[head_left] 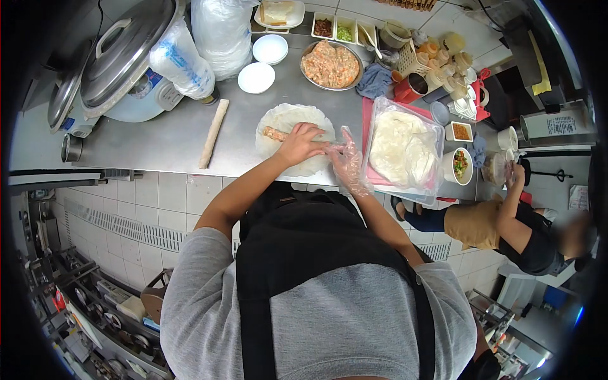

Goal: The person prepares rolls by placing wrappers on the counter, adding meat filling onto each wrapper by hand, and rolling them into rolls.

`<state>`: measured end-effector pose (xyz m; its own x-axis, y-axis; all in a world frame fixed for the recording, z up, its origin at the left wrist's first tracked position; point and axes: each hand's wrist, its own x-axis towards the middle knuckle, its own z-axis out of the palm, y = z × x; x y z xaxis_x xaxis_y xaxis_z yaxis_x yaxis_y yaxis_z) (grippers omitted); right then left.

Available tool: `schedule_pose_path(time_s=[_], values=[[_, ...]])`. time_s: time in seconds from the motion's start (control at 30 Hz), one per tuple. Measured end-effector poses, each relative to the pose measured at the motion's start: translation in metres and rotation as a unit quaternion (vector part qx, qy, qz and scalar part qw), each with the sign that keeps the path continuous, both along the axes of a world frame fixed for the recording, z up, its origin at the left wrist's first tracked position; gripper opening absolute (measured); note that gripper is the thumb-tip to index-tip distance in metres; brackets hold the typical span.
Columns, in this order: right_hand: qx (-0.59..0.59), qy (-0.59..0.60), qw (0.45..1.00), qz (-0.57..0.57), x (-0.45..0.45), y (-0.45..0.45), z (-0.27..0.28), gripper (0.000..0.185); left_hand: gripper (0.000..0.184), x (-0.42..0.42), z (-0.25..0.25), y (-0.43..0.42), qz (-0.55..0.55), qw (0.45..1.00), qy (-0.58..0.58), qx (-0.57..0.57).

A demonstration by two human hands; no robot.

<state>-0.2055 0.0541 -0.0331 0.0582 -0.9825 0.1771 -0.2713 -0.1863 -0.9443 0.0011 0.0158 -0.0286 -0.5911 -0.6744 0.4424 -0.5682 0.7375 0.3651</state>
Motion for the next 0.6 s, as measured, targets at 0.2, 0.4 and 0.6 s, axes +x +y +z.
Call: schedule_pose_path(time_s=[0.2, 0.4, 0.6], values=[[-0.018, 0.141, 0.988, 0.053, -0.003, -0.006, 0.003, 0.075, 0.025, -0.012, -0.004, 0.001, 0.003, 1.000, -0.017, 0.009], [-0.151, 0.262, 0.950, 0.083, -0.002, -0.006, 0.014, 0.075, 0.062, -0.003, 0.012, 0.000, 0.001, 0.989, 0.035, 0.144], [0.051, 0.161, 0.980, 0.107, 0.001, -0.010, -0.014, 0.069, 0.078, 0.000, 0.009, -0.003, -0.015, 0.984, 0.019, 0.178]])
